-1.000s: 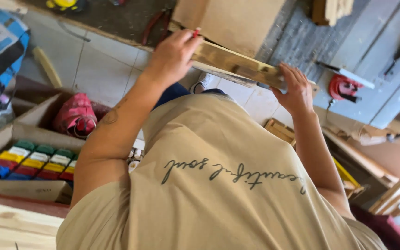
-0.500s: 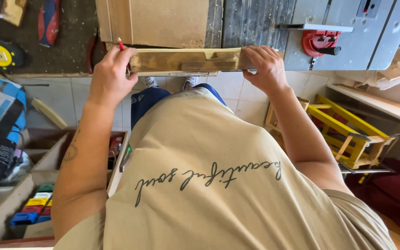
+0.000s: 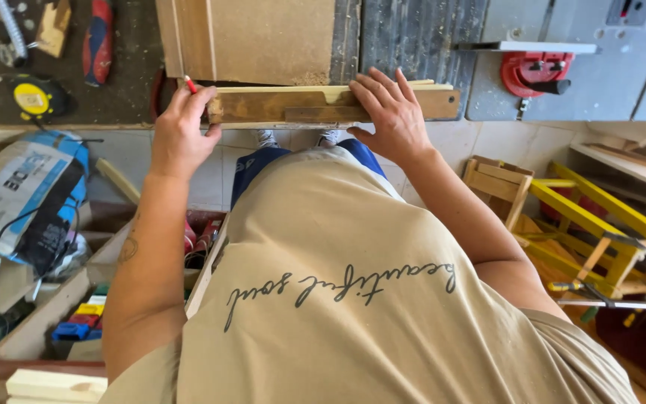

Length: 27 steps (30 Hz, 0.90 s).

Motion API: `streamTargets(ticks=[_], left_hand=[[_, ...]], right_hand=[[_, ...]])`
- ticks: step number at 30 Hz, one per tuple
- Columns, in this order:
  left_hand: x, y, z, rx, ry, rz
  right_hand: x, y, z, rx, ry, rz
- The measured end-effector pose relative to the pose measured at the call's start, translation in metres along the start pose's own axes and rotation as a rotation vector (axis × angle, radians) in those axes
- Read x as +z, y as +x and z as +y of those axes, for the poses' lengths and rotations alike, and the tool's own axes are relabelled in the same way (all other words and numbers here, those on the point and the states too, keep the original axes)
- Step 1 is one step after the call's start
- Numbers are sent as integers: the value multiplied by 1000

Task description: Measuring and marking wooden boards with a pencil and using a hammer for assembly on a workbench.

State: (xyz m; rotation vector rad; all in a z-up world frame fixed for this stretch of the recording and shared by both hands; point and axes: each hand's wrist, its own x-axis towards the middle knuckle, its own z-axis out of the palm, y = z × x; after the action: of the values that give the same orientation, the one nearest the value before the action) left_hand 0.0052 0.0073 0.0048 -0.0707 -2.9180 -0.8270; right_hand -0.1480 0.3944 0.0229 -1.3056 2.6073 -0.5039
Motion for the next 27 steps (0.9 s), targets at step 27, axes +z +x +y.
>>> streamTargets(ticks=[27], left_hand=[[99, -31, 21, -454, -252, 716]], right_hand=[[22, 10, 27, -241, 55, 322]])
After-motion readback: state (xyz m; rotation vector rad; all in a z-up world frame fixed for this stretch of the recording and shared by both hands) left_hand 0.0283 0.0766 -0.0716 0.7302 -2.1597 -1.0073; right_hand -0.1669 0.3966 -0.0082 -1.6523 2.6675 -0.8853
